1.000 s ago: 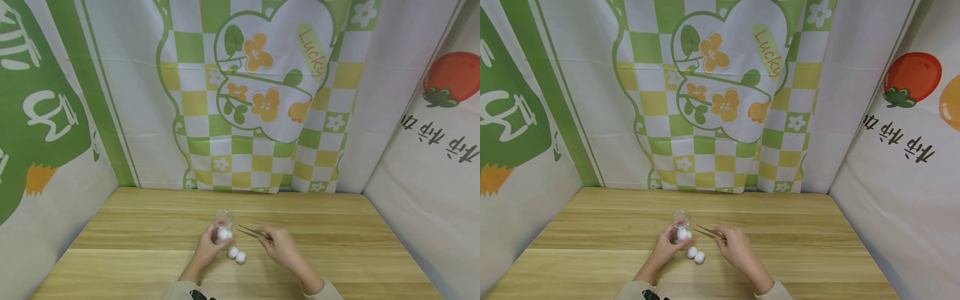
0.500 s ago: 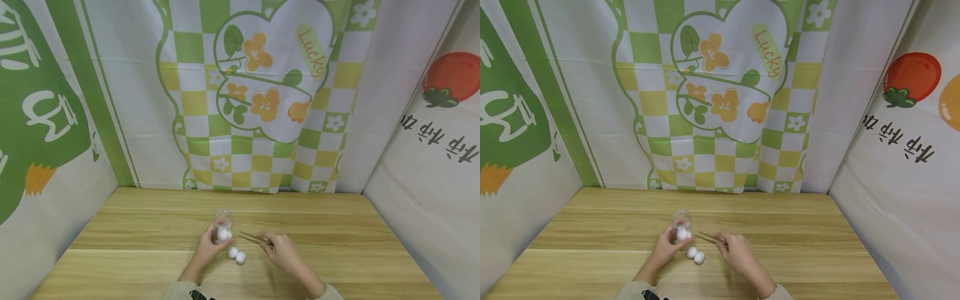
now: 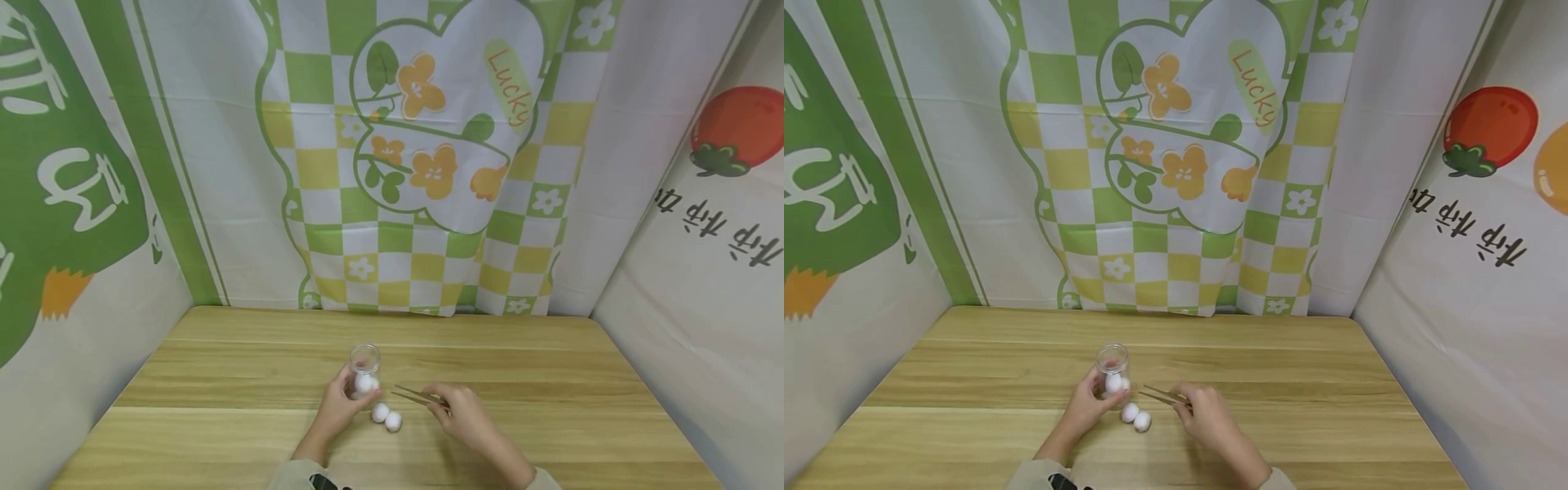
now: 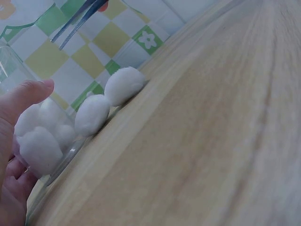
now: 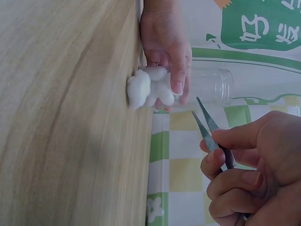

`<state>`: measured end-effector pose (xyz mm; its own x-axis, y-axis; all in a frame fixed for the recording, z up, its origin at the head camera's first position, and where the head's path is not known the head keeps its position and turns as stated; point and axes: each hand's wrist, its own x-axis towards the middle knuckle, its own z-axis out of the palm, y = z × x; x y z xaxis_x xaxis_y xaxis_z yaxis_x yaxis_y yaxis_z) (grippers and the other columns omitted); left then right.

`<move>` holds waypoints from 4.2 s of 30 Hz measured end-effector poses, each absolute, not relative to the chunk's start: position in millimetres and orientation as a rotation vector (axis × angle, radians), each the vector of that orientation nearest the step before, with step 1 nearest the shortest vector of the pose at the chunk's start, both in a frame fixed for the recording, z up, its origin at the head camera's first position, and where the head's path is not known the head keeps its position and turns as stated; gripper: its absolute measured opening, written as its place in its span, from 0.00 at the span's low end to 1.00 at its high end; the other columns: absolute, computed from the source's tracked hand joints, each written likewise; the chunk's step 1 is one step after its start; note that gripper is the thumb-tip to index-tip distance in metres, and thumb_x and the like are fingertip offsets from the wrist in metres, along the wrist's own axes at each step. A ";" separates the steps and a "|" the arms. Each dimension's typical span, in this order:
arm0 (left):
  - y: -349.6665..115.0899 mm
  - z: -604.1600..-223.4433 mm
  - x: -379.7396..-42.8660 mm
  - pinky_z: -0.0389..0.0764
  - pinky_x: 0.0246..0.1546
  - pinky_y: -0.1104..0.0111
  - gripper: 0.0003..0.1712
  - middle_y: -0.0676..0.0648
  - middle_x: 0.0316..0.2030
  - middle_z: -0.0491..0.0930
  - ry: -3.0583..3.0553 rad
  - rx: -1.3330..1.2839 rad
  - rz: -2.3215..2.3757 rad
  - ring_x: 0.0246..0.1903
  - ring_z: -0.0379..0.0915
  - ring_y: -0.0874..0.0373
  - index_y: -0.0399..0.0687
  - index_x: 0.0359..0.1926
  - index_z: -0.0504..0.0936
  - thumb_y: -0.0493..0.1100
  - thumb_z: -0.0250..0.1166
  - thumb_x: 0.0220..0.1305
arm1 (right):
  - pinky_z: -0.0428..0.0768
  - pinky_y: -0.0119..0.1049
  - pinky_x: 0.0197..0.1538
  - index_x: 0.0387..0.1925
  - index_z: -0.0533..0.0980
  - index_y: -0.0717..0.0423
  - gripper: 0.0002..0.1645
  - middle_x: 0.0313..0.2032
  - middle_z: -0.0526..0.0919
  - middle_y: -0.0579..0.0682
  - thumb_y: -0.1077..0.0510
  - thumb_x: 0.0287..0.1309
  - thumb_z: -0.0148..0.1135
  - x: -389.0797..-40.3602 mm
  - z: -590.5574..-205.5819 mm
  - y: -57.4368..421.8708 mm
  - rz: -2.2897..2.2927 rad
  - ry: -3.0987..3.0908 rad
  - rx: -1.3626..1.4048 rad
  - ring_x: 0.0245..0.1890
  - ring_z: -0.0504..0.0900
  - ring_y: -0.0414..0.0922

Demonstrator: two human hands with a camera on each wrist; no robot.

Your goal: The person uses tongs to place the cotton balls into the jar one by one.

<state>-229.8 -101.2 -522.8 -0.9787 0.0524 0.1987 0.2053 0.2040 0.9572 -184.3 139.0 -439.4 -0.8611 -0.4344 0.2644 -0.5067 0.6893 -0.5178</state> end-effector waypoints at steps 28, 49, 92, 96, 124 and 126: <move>-102.1 -522.5 -230.2 0.76 0.60 0.55 0.36 0.38 0.55 0.80 -2.366 -0.225 -1.880 0.56 0.77 0.45 0.46 0.61 0.71 0.41 0.75 0.50 | 0.85 0.35 0.34 0.44 0.80 0.60 0.12 0.37 0.88 0.59 0.63 0.57 0.63 -179.8 -454.3 146.7 0.835 -2.868 0.795 0.35 0.88 0.51; -100.8 -519.8 -228.6 0.78 0.48 0.75 0.31 0.41 0.46 0.85 -2.314 -0.227 -1.910 0.46 0.80 0.57 0.44 0.55 0.74 0.38 0.75 0.49 | 0.86 0.37 0.38 0.44 0.81 0.60 0.11 0.42 0.88 0.58 0.63 0.59 0.62 -181.2 -459.5 147.6 0.831 -2.958 0.840 0.39 0.88 0.51; -101.1 -518.7 -227.4 0.78 0.50 0.74 0.32 0.42 0.46 0.85 -2.335 -0.221 -1.898 0.46 0.79 0.59 0.45 0.56 0.74 0.39 0.75 0.49 | 0.72 0.24 0.25 0.36 0.82 0.56 0.05 0.28 0.86 0.51 0.64 0.57 0.64 -182.5 -461.4 140.7 0.772 -2.992 0.885 0.23 0.74 0.31; -101.1 -519.6 -227.7 0.78 0.50 0.75 0.31 0.41 0.47 0.84 -2.327 -0.220 -1.910 0.47 0.80 0.56 0.44 0.56 0.74 0.39 0.75 0.49 | 0.72 0.24 0.26 0.36 0.82 0.54 0.05 0.28 0.87 0.50 0.63 0.56 0.64 -182.3 -461.9 141.5 0.753 -2.976 0.878 0.24 0.76 0.32; -100.7 -516.9 -226.8 0.78 0.51 0.73 0.32 0.40 0.48 0.84 -2.312 -0.230 -1.935 0.49 0.80 0.52 0.44 0.58 0.73 0.37 0.74 0.50 | 0.70 0.23 0.26 0.38 0.82 0.56 0.07 0.33 0.88 0.52 0.62 0.57 0.63 -180.4 -452.1 147.0 0.787 -2.933 0.832 0.25 0.72 0.29; -100.7 -517.1 -226.4 0.78 0.52 0.72 0.32 0.40 0.48 0.84 -2.316 -0.229 -1.931 0.49 0.80 0.52 0.44 0.58 0.73 0.37 0.74 0.50 | 0.69 0.23 0.25 0.38 0.82 0.57 0.07 0.32 0.88 0.52 0.62 0.58 0.63 -180.8 -451.4 147.5 0.803 -2.930 0.831 0.24 0.70 0.28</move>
